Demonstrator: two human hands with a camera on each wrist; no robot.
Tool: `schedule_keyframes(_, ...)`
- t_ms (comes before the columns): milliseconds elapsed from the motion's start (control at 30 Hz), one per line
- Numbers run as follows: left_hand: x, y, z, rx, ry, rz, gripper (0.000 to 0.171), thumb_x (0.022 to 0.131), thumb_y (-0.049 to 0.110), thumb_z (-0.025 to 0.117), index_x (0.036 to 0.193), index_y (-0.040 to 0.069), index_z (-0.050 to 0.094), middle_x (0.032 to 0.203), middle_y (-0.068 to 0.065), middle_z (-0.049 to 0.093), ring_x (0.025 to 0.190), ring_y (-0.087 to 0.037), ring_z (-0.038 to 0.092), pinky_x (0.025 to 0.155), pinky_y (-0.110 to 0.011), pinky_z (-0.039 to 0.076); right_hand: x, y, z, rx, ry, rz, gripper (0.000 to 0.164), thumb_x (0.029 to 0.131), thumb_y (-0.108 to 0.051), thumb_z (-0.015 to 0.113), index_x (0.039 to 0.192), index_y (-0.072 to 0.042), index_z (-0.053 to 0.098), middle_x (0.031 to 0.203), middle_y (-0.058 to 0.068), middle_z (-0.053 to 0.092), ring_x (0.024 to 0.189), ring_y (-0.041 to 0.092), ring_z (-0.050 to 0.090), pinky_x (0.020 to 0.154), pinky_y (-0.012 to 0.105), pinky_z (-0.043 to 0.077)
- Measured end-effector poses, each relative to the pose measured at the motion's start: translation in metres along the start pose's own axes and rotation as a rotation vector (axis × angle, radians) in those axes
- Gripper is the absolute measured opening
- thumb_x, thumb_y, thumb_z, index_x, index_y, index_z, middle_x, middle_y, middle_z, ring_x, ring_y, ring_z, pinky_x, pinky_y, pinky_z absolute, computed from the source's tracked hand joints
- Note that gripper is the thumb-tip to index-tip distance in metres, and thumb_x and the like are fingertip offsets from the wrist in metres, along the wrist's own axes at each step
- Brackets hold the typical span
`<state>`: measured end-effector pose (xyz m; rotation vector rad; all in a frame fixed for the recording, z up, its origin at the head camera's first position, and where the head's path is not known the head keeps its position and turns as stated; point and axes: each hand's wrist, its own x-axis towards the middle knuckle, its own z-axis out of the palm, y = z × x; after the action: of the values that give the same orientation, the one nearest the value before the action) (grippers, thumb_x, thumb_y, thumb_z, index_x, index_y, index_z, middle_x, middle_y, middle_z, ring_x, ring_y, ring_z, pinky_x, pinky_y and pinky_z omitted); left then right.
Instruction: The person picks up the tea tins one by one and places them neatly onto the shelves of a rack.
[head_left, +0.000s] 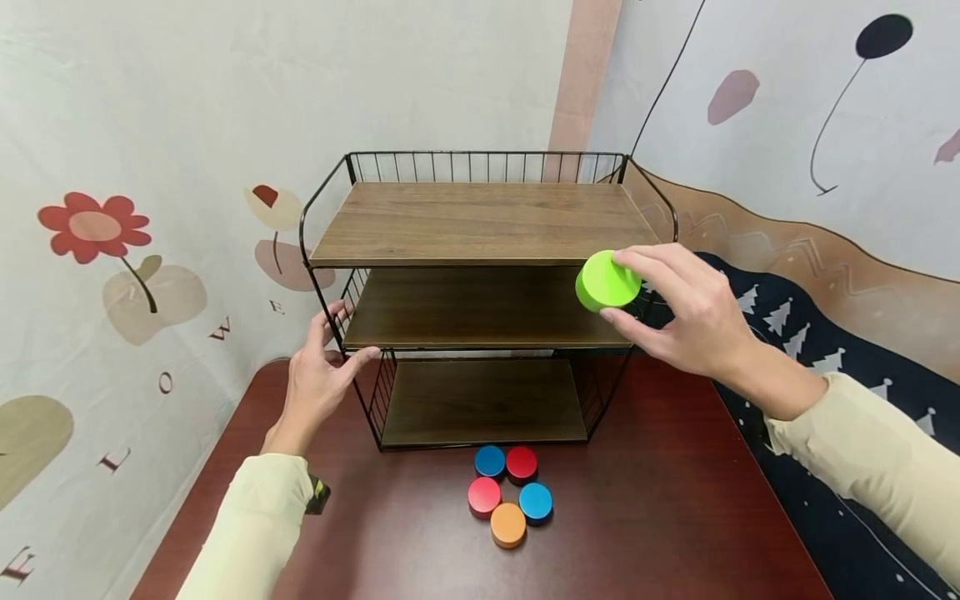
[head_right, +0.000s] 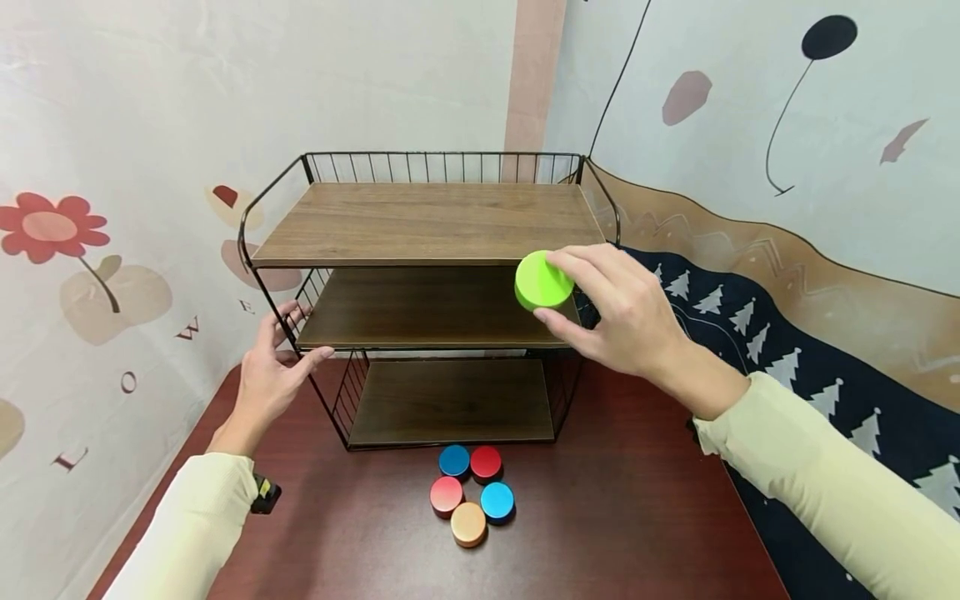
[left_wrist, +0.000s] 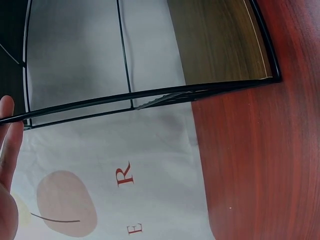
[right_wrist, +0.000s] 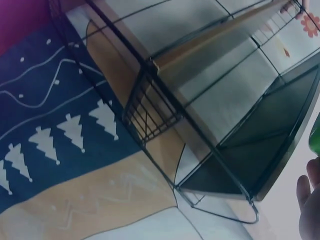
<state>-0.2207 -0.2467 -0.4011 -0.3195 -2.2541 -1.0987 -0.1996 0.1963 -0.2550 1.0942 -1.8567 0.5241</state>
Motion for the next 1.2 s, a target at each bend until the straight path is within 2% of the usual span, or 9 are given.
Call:
schedule_keyframes(133,0.001,0.001,0.002,-0.005,-0.01,-0.004,0.081,0.081,0.021,0.085,0.149,0.018,0.04,0.141,-0.007,0.058,0.114,-0.025,0.063,0.071,-0.006,0.045,0.006,0.009,-0.004,-0.04,0.046,0.03,0.055,0.094,-0.046,0.064,0.116,0.004,0.068,0.108,0.019,0.069,0.095,0.034,0.064,0.094,0.024,0.042)
schedule_keyframes(333,0.001,0.0,0.003,0.019,-0.007,-0.023,0.081,0.081,0.022,0.085,0.149,0.017,0.041,0.14,-0.008,0.058,0.095,-0.026,0.07,0.068,-0.009,0.045,0.013,0.022,-0.007,-0.102,0.046,0.122,0.062,0.093,-0.055,0.06,0.118,0.001,0.068,0.109,0.019,0.07,0.097,0.035,0.061,0.082,0.042,0.039)
schedule_keyframes(400,0.0,-0.001,0.002,0.022,0.0,-0.026,0.081,0.081,0.021,0.085,0.149,0.018,0.041,0.14,-0.008,0.059,0.096,-0.026,0.07,0.068,-0.009,0.045,0.014,0.025,-0.006,-0.105,0.039,0.15,0.062,0.093,-0.056,0.059,0.118,0.0,0.068,0.108,0.019,0.07,0.099,0.035,0.06,0.081,0.044,0.038)
schedule_keyframes(533,0.0,-0.002,0.002,0.014,0.004,-0.018,0.082,0.081,0.02,0.085,0.149,0.02,0.041,0.14,-0.007,0.058,0.109,-0.026,0.066,0.07,-0.006,0.043,0.015,0.032,-0.008,-0.141,0.007,0.175,0.061,0.093,-0.053,0.058,0.121,0.0,0.067,0.11,0.019,0.07,0.104,0.036,0.059,0.084,0.047,0.039)
schedule_keyframes(667,0.001,-0.002,0.004,0.004,0.002,-0.006,0.082,0.081,0.019,0.085,0.149,0.02,0.041,0.14,-0.009,0.058,0.11,-0.027,0.065,0.07,-0.006,0.043,0.015,0.039,-0.012,-0.2,-0.039,0.186,0.057,0.093,-0.048,0.059,0.123,0.001,0.065,0.111,0.02,0.069,0.106,0.037,0.058,0.088,0.049,0.041)
schedule_keyframes(767,0.003,-0.001,0.006,-0.006,0.0,-0.004,0.081,0.081,0.019,0.085,0.149,0.02,0.041,0.14,-0.011,0.058,0.112,-0.028,0.065,0.07,-0.006,0.044,0.014,0.042,-0.013,-0.219,-0.038,0.193,0.053,0.091,-0.041,0.063,0.122,0.002,0.065,0.108,0.021,0.069,0.103,0.037,0.056,0.087,0.049,0.041)
schedule_keyframes(967,0.004,0.0,0.006,0.009,0.0,-0.005,0.081,0.081,0.019,0.085,0.149,0.017,0.041,0.141,-0.009,0.058,0.1,-0.029,0.069,0.068,-0.007,0.044,0.013,0.046,-0.011,-0.222,-0.022,0.225,0.049,0.088,-0.035,0.068,0.121,0.0,0.067,0.106,0.02,0.07,0.104,0.037,0.055,0.09,0.051,0.04)
schedule_keyframes(1100,0.001,-0.001,0.003,0.034,0.006,-0.01,0.082,0.08,0.017,0.086,0.149,0.017,0.042,0.14,-0.007,0.059,0.09,-0.021,0.07,0.068,-0.006,0.043,0.012,0.047,-0.007,-0.203,-0.023,0.258,0.046,0.087,-0.032,0.069,0.122,-0.001,0.068,0.105,0.019,0.07,0.108,0.036,0.054,0.095,0.051,0.038)
schedule_keyframes(1200,0.0,-0.002,0.002,0.032,0.012,-0.007,0.082,0.079,0.015,0.086,0.149,0.016,0.042,0.139,-0.008,0.059,0.081,-0.002,0.067,0.066,-0.006,0.044,0.01,0.048,-0.003,-0.205,-0.024,0.273,0.044,0.088,-0.032,0.068,0.121,-0.002,0.068,0.104,0.019,0.07,0.108,0.036,0.054,0.095,0.052,0.038)
